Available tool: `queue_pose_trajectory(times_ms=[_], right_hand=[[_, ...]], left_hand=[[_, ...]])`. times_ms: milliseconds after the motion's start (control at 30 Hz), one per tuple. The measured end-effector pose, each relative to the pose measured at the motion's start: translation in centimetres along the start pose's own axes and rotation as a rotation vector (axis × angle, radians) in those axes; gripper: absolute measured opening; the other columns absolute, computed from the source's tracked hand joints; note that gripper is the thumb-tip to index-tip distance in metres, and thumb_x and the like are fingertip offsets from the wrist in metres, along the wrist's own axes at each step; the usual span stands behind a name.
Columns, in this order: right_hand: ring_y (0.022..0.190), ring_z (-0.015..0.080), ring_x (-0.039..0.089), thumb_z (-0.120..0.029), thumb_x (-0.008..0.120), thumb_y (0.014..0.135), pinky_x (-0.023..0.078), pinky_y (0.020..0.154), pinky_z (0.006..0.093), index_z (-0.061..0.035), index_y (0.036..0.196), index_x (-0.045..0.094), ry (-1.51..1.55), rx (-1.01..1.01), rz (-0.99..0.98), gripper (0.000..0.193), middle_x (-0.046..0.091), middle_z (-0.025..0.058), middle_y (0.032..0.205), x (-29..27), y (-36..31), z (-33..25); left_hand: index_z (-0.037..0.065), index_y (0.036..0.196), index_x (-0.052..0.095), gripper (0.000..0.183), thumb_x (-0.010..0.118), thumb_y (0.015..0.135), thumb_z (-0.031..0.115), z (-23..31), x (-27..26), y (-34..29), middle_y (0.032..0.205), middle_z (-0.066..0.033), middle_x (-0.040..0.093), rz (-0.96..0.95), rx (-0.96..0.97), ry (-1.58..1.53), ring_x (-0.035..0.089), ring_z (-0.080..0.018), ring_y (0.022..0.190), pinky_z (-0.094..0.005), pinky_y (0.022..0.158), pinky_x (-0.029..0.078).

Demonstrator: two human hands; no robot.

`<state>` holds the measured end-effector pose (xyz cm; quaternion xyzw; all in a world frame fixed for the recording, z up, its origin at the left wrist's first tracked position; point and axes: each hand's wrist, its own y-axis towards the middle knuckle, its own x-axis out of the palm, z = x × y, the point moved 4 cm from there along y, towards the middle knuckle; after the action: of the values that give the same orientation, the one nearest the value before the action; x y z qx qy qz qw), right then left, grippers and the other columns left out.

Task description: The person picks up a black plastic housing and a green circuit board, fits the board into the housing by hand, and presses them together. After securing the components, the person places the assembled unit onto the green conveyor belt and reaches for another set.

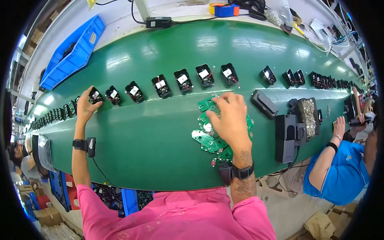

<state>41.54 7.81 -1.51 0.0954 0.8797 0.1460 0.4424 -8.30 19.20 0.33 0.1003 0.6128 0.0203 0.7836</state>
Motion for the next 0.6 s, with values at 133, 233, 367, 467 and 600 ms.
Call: queue_pose_trajectory(times_ms=[133, 233, 367, 467, 600], right_hand=[[0.111, 0.0303, 0.050, -0.015, 0.080, 0.074, 0.040, 0.095, 0.0430, -0.0054, 0.105, 0.069, -0.167, 0.031, -0.062, 0.035, 0.059, 0.0085, 0.111, 0.4, -0.8, -0.2], [0.110, 0.0299, 0.050, -0.017, 0.081, 0.072, 0.039, 0.094, 0.0435, -0.0066, 0.106, 0.068, -0.162, 0.039, -0.133, 0.037, 0.059, 0.0079, 0.110, 0.6, -1.1, -0.3], [0.109, 0.0301, 0.050, -0.018, 0.084, 0.069, 0.039, 0.091, 0.0431, -0.0063, 0.107, 0.067, -0.166, 0.010, -0.111, 0.043, 0.058, 0.0082, 0.108, 0.6, -1.2, -0.9], [0.104, 0.0323, 0.052, -0.020, 0.085, 0.067, 0.043, 0.089, 0.0437, -0.0045, 0.108, 0.065, -0.185, -0.012, -0.184, 0.048, 0.058, 0.0105, 0.107, 0.7, -1.4, -2.4], [0.102, 0.0346, 0.055, -0.021, 0.084, 0.070, 0.047, 0.087, 0.0439, -0.0027, 0.106, 0.064, -0.180, 0.023, -0.215, 0.046, 0.057, 0.0134, 0.109, 1.1, -1.6, -1.8]], left_hand=[[0.001, 0.138, 0.053, 0.074, 0.082, 0.071, 0.015, 2.4, -0.6, -3.5, 0.115, -0.0143, 0.065, 0.226, -0.034, -0.240, 0.065, -0.0232, 0.097, -0.0323, 0.085, 0.052], [0.002, 0.136, 0.052, 0.075, 0.085, 0.070, 0.017, 8.1, 0.6, -8.1, 0.114, -0.0108, 0.063, 0.258, -0.051, -0.916, 0.064, -0.0176, 0.091, -0.0280, 0.076, 0.054], [-0.003, 0.128, 0.055, 0.081, 0.093, 0.064, 0.028, 15.0, 3.6, -11.8, 0.120, -0.0110, 0.063, 0.055, -0.197, -1.200, 0.063, -0.0186, 0.107, -0.0318, 0.092, 0.052], [-0.004, 0.133, 0.054, 0.081, 0.092, 0.065, 0.018, 18.2, 4.8, -12.6, 0.125, -0.0119, 0.061, 0.020, -0.166, -1.242, 0.063, -0.0202, 0.109, -0.0338, 0.092, 0.055], [-0.004, 0.131, 0.058, 0.066, 0.084, 0.072, 0.010, 20.8, 5.7, -12.5, 0.134, -0.0130, 0.049, -0.073, -0.085, -1.413, 0.062, -0.0231, 0.110, -0.0333, 0.090, 0.056]])
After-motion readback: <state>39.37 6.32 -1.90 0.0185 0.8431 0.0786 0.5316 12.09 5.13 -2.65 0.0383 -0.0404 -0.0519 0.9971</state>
